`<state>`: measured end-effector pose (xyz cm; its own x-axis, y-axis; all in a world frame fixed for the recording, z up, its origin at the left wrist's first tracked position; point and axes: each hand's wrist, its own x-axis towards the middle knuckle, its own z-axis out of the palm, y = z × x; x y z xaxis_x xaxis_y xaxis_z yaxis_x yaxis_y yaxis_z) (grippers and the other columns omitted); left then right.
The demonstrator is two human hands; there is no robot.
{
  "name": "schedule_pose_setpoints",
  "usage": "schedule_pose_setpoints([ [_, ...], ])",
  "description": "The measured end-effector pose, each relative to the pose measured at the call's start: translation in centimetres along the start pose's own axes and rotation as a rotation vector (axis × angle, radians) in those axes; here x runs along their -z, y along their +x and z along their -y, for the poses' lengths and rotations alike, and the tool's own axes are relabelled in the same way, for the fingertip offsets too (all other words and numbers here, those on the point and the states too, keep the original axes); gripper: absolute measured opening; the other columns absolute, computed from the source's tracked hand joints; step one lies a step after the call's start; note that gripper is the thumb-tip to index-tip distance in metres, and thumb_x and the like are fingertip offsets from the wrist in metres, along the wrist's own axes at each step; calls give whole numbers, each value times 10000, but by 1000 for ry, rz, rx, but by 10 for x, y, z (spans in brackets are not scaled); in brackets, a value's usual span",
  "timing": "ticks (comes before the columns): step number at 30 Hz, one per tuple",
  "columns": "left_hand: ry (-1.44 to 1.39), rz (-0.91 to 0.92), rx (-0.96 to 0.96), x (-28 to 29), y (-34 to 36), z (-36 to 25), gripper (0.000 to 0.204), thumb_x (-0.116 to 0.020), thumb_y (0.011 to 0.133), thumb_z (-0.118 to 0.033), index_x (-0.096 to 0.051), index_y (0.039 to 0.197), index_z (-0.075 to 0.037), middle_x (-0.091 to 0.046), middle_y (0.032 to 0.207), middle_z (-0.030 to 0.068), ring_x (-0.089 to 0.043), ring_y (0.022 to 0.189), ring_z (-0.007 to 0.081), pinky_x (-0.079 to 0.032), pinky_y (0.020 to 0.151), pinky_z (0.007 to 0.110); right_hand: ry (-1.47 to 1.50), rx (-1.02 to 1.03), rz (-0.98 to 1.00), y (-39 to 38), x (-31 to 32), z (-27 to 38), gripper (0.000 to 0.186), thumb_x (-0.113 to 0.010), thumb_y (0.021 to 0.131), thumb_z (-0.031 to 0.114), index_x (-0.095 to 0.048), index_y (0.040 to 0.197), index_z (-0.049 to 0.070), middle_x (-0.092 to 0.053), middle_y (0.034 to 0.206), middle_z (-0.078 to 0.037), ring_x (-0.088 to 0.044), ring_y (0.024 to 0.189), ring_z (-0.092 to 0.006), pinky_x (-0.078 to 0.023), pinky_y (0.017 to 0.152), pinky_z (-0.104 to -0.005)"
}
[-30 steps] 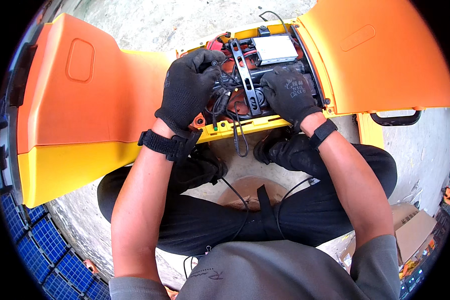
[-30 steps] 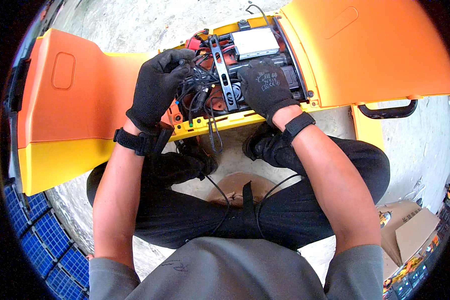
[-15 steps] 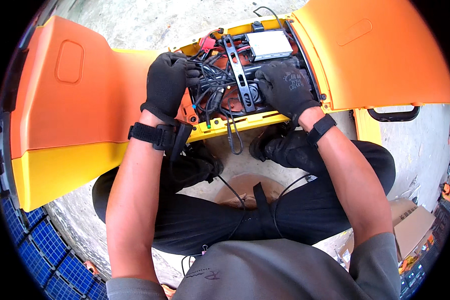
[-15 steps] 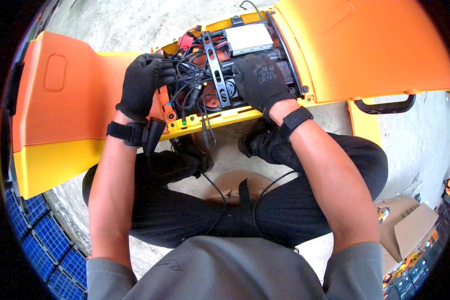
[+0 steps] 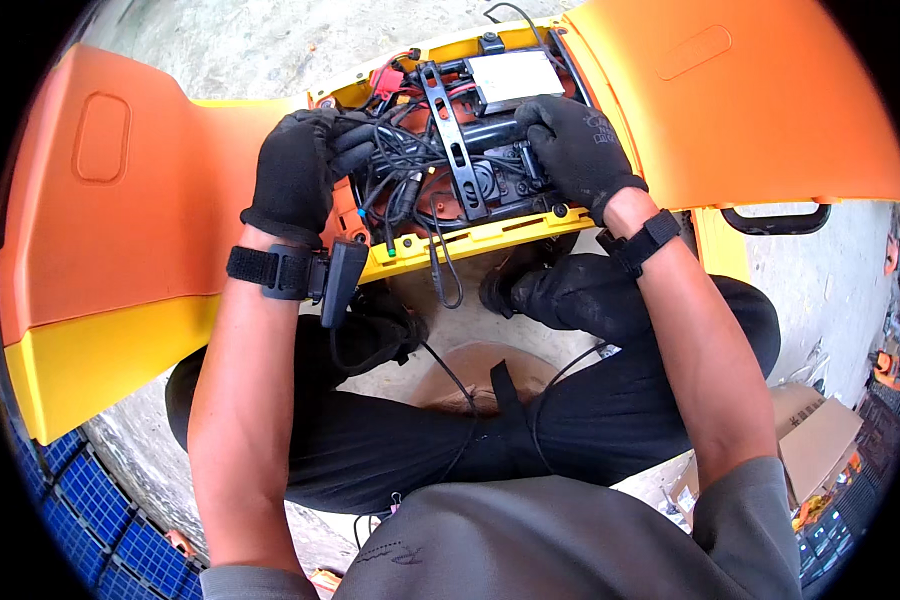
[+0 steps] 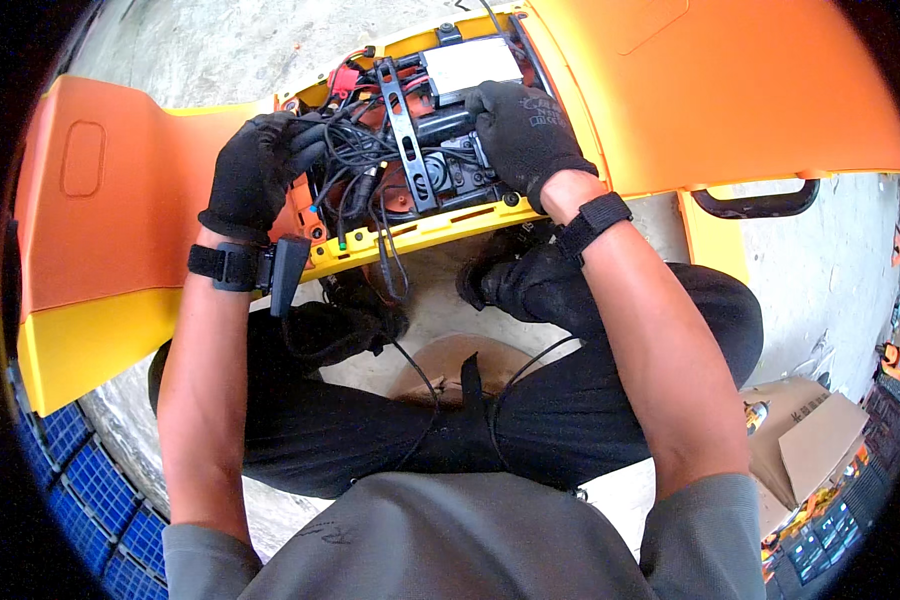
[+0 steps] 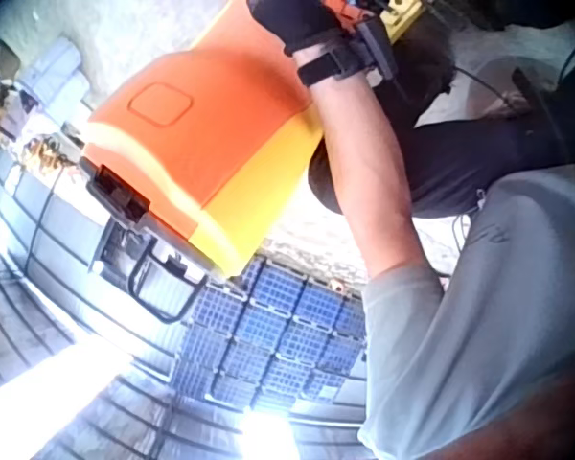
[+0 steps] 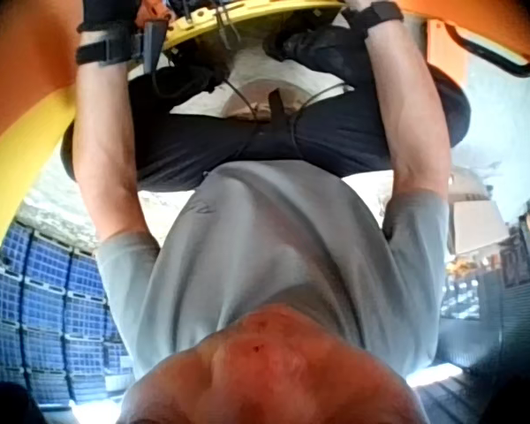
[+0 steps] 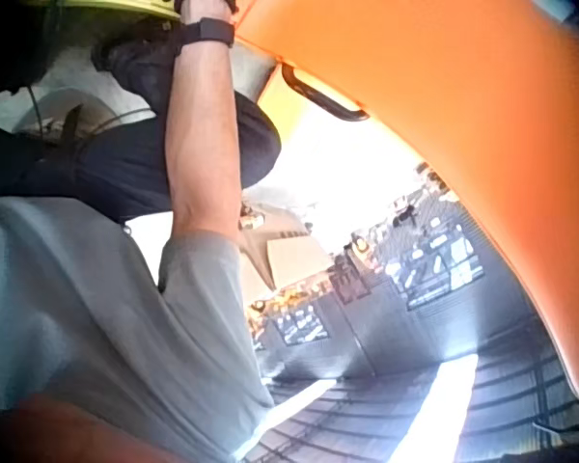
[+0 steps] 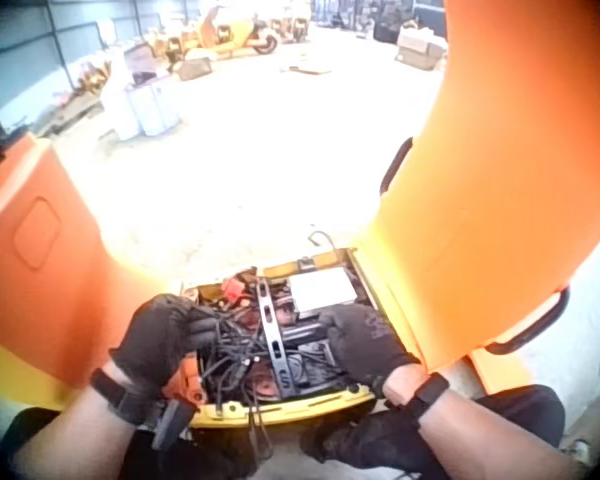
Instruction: The person works on the electrical wiring and components under the seat of a yellow motorcycle, connecting plastic wire terminals and arranging cables by hand.
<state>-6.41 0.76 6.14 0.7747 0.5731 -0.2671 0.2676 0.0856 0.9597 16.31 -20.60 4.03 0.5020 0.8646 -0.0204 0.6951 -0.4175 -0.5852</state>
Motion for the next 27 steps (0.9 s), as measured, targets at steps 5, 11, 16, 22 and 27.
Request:
schedule_pose_setpoints([
  [5, -392, -156, 200, -6, 0, -6, 283, -476, 1059, -185, -528, 1242, 25, -628, 1252, 193, -675, 1072, 257, -567, 919, 339, -36, 4, 14, 0, 1, 1, 178, -619, 901, 129, -686, 1034, 32, -698, 970, -174, -670, 924, -336, -531, 826, -405],
  [11, -315, -178, 128, 0, 3, 3, 280, -501, 1054, -202, -533, 1242, 3, -667, 1157, 162, -681, 1018, 222, -579, 879, 319, -14, -6, -5, -1, 2, 0, 175, -607, 904, 136, -688, 1026, 39, -698, 955, -192, -673, 923, -354, -532, 826, -424],
  [16, -257, -223, 135, -5, 3, -4, 280, -521, 1044, -199, -533, 1246, -6, -679, 1116, 148, -689, 975, 214, -589, 840, 310, -19, -23, -36, 2, 7, -1, 169, -595, 904, 151, -699, 1001, 58, -700, 937, -217, -680, 928, -383, -537, 843, -458],
  [22, -294, -199, 162, -1, 4, 3, 281, -515, 1044, -203, -551, 1206, 23, -680, 1090, 167, -699, 944, 230, -598, 835, 321, -21, -80, -69, 3, 15, -2, 167, -582, 909, 143, -698, 1011, 79, -702, 951, -204, -681, 918, -380, -540, 837, -457],
  [27, -303, -123, 177, -2, 4, 1, 321, -474, 1057, -195, -540, 1205, 82, -670, 1103, 201, -698, 990, 257, -598, 878, 347, -13, -78, -63, 3, 14, -4, 167, -578, 908, 132, -699, 1012, 80, -703, 952, -198, -681, 917, -378, -539, 836, -458],
])
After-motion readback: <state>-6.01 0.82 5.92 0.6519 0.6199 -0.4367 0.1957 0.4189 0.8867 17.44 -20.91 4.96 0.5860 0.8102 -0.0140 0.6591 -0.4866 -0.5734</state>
